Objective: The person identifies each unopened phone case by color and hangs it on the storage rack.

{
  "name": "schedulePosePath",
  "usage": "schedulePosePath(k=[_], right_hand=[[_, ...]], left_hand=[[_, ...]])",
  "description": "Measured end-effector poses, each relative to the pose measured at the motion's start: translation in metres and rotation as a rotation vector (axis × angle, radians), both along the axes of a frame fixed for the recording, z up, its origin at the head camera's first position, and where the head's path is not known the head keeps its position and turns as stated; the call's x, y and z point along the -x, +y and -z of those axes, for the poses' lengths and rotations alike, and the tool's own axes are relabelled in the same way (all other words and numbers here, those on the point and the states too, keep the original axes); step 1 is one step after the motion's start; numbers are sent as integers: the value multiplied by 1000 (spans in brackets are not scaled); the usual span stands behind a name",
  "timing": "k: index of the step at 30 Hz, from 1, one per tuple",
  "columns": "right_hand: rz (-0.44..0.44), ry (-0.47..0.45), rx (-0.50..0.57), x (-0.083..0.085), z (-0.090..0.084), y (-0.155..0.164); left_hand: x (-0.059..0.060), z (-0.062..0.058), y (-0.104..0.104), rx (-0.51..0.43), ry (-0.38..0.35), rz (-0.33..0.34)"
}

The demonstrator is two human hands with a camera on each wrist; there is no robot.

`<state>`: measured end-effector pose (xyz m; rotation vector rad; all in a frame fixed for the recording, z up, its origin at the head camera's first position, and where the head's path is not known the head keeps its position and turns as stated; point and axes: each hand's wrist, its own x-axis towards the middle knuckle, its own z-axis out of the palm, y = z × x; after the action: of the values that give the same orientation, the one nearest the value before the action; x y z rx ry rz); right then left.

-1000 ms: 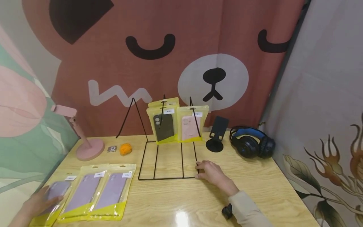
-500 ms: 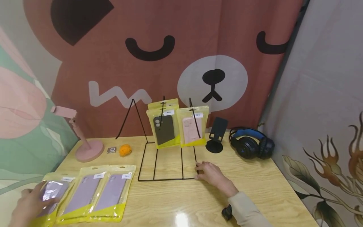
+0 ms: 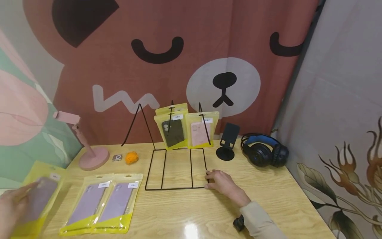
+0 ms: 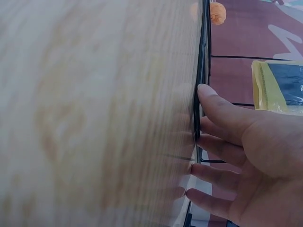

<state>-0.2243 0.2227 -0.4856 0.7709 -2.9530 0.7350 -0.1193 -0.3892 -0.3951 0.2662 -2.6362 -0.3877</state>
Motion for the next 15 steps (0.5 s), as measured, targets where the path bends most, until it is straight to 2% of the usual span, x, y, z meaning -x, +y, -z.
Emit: schedulePosePath(k=[2, 4, 6, 8, 10, 13, 15], right_hand=[[3, -6, 2, 0, 0, 0], [5, -11, 4, 0, 0, 0], [8, -12, 3, 0, 0, 0], [6, -6, 0, 0, -1, 0], [5, -2, 2, -1, -1, -1], [1, 3, 5, -1, -1, -1], [-2, 3, 6, -1, -2, -1]], left_hand=[[-3, -11, 19, -5, 112, -19], [-5, -19, 37, -59, 227, -3], [-5, -24, 54, -161, 328, 70], [-5, -28, 70, -293, 369, 132], [-4, -30, 85, -458, 361, 175], [-3, -34, 105, -828, 315, 224], [-3, -34, 119, -1063, 322, 251]])
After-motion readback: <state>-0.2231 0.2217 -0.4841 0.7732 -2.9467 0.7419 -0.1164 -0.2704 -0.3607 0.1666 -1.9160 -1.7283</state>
